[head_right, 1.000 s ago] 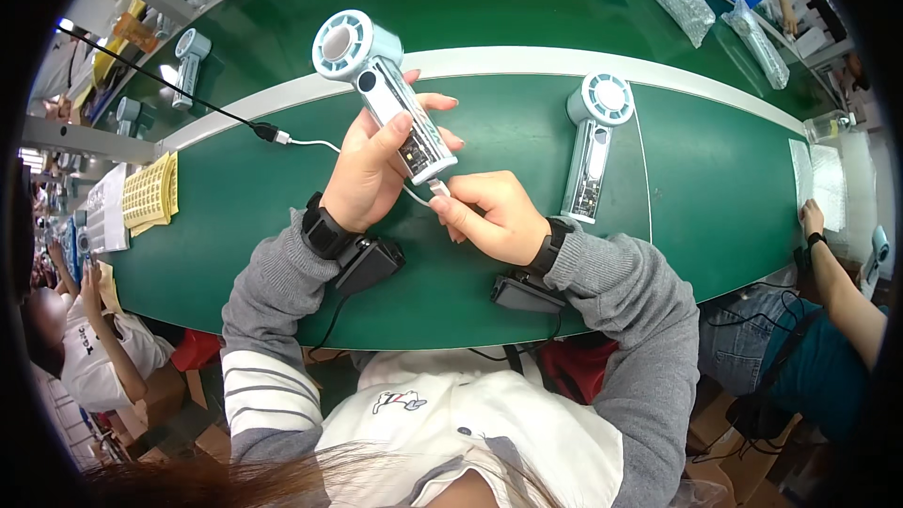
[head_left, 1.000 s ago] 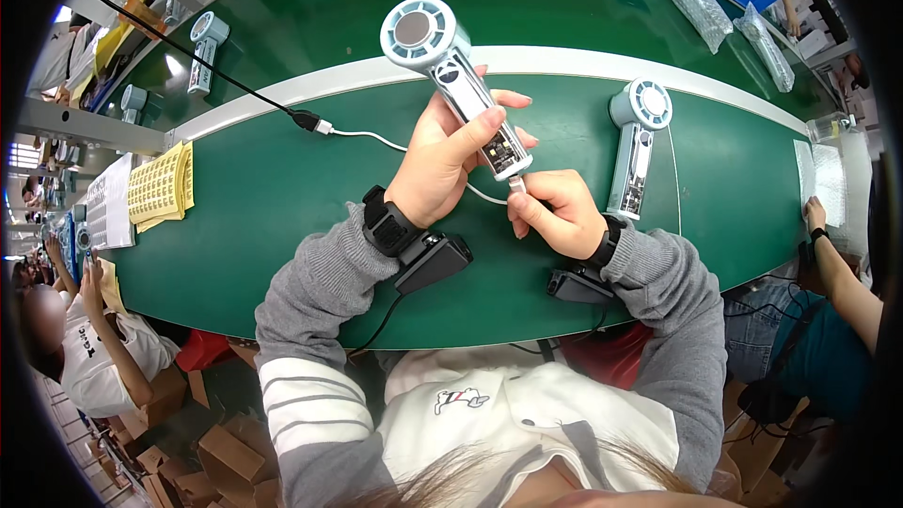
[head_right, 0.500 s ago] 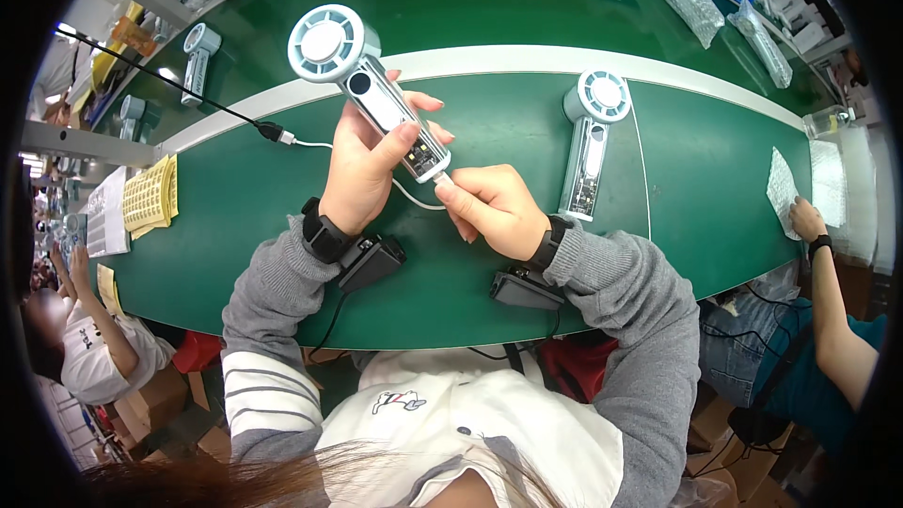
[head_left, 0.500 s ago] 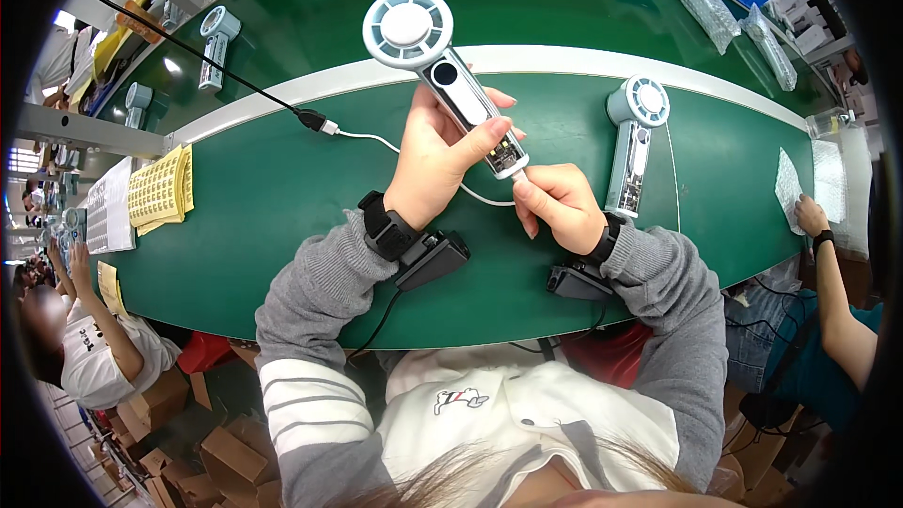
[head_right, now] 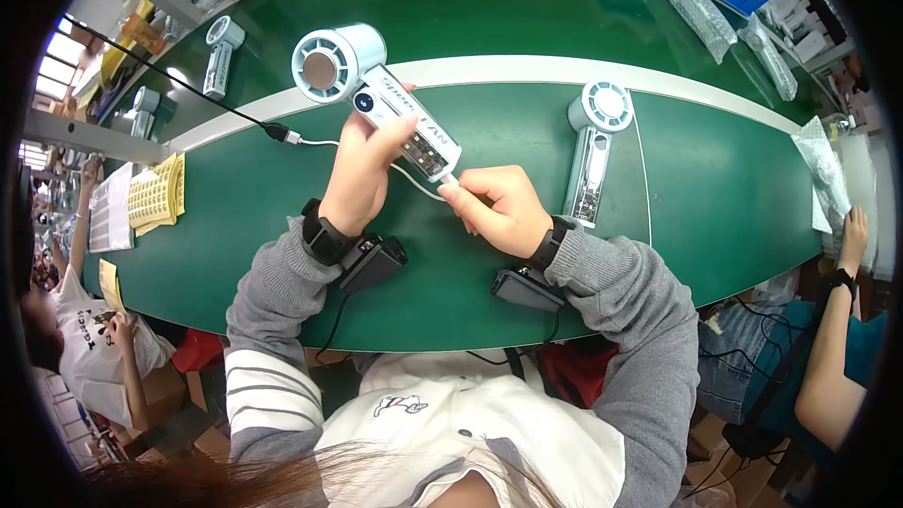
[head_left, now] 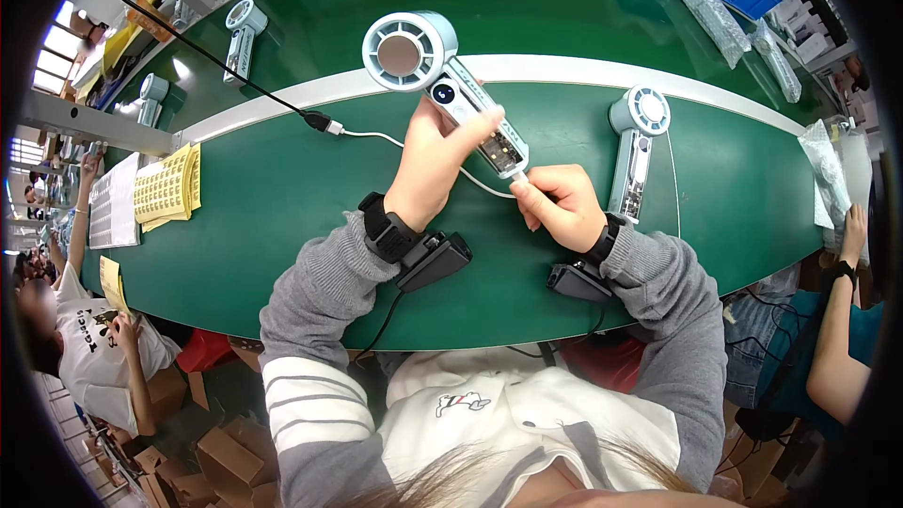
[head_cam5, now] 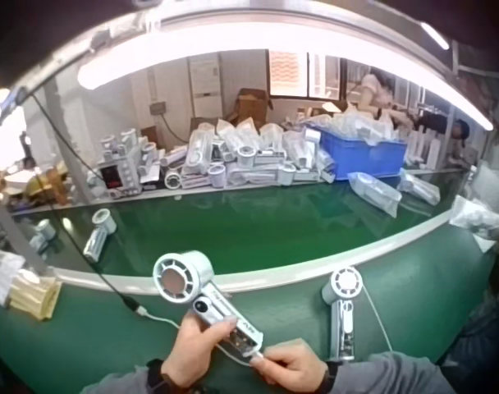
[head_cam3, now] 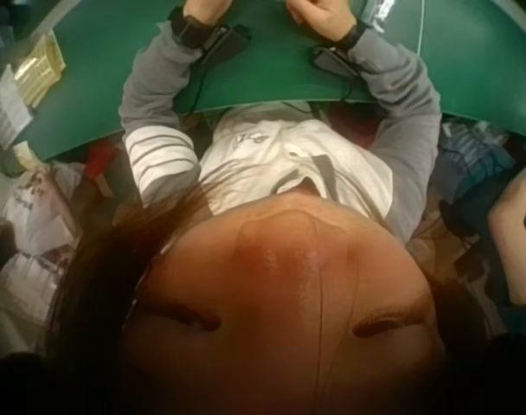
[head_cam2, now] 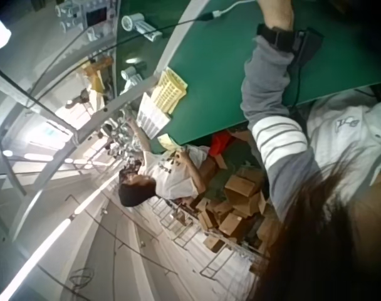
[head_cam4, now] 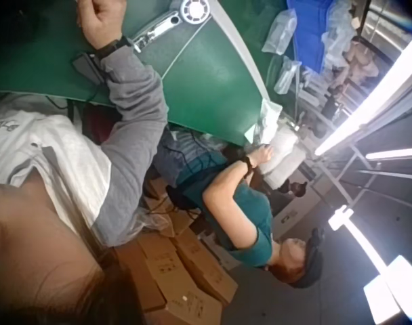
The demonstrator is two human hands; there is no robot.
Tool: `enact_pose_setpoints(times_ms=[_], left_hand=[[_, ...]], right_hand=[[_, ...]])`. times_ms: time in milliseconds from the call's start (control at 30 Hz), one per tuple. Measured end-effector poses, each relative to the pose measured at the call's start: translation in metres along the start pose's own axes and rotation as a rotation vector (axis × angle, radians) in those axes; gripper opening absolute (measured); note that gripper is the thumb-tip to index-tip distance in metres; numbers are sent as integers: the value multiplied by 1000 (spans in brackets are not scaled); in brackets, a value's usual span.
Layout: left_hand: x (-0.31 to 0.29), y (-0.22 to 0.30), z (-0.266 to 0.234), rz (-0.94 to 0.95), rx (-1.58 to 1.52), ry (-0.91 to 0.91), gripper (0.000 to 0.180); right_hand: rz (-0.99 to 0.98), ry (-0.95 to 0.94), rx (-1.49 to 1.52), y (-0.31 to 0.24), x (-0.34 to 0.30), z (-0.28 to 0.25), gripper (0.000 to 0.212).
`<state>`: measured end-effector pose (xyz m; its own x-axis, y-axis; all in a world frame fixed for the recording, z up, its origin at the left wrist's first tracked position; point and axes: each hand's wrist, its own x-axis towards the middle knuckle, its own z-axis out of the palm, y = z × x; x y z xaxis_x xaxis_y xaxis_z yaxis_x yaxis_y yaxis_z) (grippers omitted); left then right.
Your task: Testing the charging functionality and cleaning portable handheld fans on an electronics production line.
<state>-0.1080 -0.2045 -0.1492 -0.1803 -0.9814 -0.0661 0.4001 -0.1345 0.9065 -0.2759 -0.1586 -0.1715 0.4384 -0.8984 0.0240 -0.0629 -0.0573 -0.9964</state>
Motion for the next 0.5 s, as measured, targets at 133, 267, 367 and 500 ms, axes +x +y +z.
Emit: enact_pose_setpoints(times_ms=[133, 267, 367, 500], left_hand=[[5, 19, 2, 43, -85, 140, 26], [8, 66, -9, 494, 288, 298, 23], [-4, 108, -23, 1148, 712, 449, 39], [-77, 157, -26, 1085, 201, -146, 54]], right_hand=[[-52, -24, -120, -2, 0, 1, 32], [-56, -34, -83, -4, -3, -1, 32], [3, -51, 44, -3, -3, -3, 32], [42, -62, 120, 0, -5, -3, 32]])
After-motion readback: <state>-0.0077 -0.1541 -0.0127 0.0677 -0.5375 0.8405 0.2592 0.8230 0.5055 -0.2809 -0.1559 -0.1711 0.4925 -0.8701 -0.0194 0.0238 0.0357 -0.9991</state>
